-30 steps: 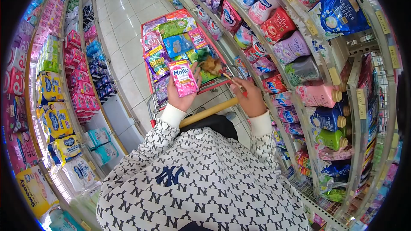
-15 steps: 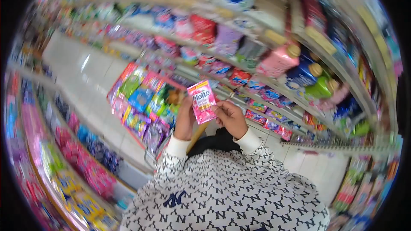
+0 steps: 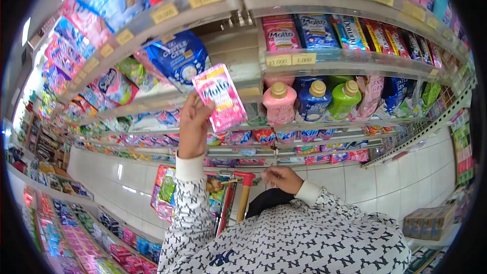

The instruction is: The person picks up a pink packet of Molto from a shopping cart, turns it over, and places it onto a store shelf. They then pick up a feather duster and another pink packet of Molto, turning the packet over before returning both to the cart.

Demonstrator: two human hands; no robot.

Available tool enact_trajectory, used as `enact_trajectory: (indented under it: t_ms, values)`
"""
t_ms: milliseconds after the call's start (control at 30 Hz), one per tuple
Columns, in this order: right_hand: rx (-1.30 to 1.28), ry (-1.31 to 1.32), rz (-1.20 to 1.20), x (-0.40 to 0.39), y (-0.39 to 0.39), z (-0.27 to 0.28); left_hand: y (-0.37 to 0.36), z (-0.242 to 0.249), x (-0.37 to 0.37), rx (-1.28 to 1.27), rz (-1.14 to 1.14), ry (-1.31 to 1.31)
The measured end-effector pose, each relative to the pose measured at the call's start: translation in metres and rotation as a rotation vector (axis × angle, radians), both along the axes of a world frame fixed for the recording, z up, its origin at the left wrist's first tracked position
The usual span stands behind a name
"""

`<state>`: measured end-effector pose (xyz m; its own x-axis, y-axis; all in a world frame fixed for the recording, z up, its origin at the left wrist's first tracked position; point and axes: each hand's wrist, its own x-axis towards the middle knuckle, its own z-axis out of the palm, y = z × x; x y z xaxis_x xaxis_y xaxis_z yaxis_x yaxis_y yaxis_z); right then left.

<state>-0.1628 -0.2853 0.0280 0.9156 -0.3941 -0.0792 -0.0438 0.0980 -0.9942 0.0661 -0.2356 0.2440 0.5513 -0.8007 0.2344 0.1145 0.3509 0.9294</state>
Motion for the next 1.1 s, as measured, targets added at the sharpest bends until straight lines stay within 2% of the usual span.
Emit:
enact_trajectory:
  t_ms: [67, 200, 300, 400, 533, 633, 733, 833, 933, 1033, 1100]
  values:
    - [-0.016, -0.013, 0.058, -0.004, -0.004, -0.006, -0.038, 0.025, 0.004, -0.069, -0.037, 0.050]
    - [-0.042, 0.158, 0.251, -0.010, -0.022, 0.011, -0.105, 0.061, 0.017, -0.103, -0.117, -0.015]
    - [-0.154, 0.012, 0.207, -0.016, -0.040, -0.003, -0.147, 0.071, 0.020, -0.041, -0.108, -0.100]
    - [-0.230, 0.101, 0.260, -0.024, -0.056, -0.004, -0.161, 0.075, 0.011, 0.068, -0.102, -0.219]
    - [-0.196, 0.162, 0.273, -0.032, -0.073, -0.011, -0.171, 0.073, -0.013, 0.056, -0.141, -0.403]
    - [-0.221, 0.214, 0.333, -0.036, -0.075, -0.003, -0.161, 0.083, -0.007, 0.250, -0.179, -0.543]
    - [-0.237, 0.205, 0.362, -0.032, -0.084, -0.010, -0.162, 0.083, -0.008, 0.381, -0.041, -0.749]
    - [-0.224, 0.211, 0.391, -0.037, -0.079, -0.008, -0.161, 0.081, -0.004, 0.288, -0.084, -0.701]
    - [-0.221, 0.210, 0.391, -0.038, -0.086, -0.014, -0.164, 0.080, -0.017, 0.290, -0.005, -0.761]
    - [-0.218, 0.232, 0.400, -0.042, -0.088, -0.007, -0.164, 0.080, -0.012, 0.285, 0.045, -0.938]
    - [-0.228, 0.215, 0.365, -0.045, -0.089, -0.011, -0.167, 0.076, -0.010, 0.322, 0.023, -0.885]
